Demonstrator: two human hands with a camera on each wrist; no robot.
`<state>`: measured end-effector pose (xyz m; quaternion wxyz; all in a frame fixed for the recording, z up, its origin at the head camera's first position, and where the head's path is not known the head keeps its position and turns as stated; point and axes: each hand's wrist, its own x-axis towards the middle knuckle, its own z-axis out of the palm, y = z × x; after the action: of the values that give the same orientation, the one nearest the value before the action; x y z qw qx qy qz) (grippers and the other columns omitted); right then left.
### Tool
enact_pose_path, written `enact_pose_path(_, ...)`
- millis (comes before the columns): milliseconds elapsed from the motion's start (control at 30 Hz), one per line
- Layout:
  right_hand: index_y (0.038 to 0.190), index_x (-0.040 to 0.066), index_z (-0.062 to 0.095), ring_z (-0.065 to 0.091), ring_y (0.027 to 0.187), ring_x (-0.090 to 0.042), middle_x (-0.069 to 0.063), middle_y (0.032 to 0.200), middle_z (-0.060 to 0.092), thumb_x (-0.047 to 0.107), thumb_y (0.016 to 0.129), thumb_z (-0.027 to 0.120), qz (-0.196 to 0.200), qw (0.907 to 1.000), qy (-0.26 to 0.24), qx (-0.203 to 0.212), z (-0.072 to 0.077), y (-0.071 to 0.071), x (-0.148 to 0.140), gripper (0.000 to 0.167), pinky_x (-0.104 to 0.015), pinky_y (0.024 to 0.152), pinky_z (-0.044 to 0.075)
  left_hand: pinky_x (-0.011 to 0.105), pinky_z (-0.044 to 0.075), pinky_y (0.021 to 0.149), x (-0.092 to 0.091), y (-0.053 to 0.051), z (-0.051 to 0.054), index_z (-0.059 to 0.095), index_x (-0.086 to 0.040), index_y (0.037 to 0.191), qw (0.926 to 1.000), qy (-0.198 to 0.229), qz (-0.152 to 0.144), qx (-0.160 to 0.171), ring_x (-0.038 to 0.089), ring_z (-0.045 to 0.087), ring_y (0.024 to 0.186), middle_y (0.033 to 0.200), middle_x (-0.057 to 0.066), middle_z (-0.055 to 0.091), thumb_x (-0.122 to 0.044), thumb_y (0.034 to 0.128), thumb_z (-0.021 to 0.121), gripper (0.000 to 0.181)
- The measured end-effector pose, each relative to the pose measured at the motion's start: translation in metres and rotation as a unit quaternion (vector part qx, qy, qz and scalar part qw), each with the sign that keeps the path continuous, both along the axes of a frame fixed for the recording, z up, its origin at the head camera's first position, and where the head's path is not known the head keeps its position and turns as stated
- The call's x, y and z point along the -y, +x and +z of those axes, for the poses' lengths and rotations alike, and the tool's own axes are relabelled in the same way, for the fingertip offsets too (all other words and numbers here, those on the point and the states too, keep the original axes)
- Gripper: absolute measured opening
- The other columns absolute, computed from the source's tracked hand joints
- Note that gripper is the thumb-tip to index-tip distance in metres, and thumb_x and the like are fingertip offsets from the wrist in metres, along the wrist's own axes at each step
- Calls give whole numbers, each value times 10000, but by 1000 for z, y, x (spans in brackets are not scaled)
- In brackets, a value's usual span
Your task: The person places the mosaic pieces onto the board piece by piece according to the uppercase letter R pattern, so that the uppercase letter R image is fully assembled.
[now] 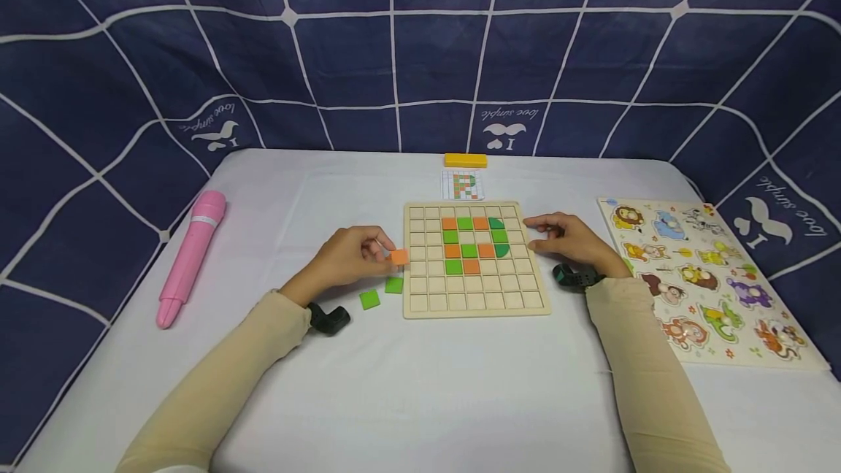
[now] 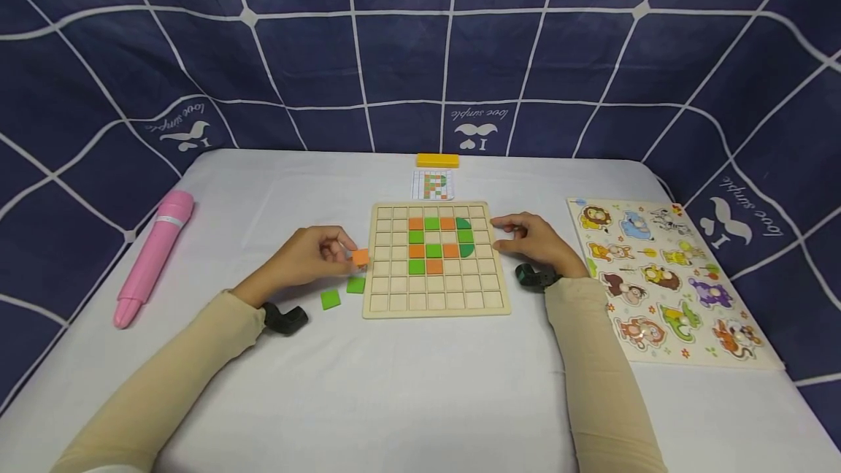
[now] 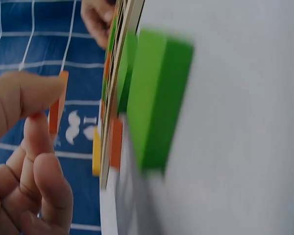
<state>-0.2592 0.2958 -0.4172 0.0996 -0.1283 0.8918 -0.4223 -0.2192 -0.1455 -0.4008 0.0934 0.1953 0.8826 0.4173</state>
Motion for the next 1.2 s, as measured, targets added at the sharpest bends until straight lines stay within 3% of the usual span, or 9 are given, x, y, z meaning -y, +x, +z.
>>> enact_pose_path(333,1454,-91,612,464,843,-176,-239,1239,579,76,954,816,16,9999,101,21,0,-1,-1,565,-247,722,391,284,389,620,-37,15,0,762,-154,1024,9995,-298,63,-122,130,531,657,829,-68,666,-257,860,893,233)
enact_pose_path(667,1461,-89,606,460,857,-186,-231,1249,575,81,959,814,13,9999,101,86,1,-1,0,570,-248,722,387,320,450,665,-74,26,2,765,-176,1019,9967,-715,-15,-376,92,581,713,792,-123,658,-295,861,897,237)
enact_pose_path(933,1460,-99,599,463,853,-177,-239,1251,581,83,960,812,43,9999,140,21,3,0,0,573,-252,731,389,361,448,687,-91,25,5,743,-205,964,9915,-1180,-153,-531,112,582,734,726,-135,619,-276,861,894,196)
enact_pose_path(1200,1460,-96,601,462,851,-180,-240,1251,580,86,958,817,36,9999,83,81,4,2,1,576,-254,728,389,407,445,760,-97,24,5,737,-203,957,9875,-1511,-253,-376,116,568,713,739,-134,608,-286,853,916,223)
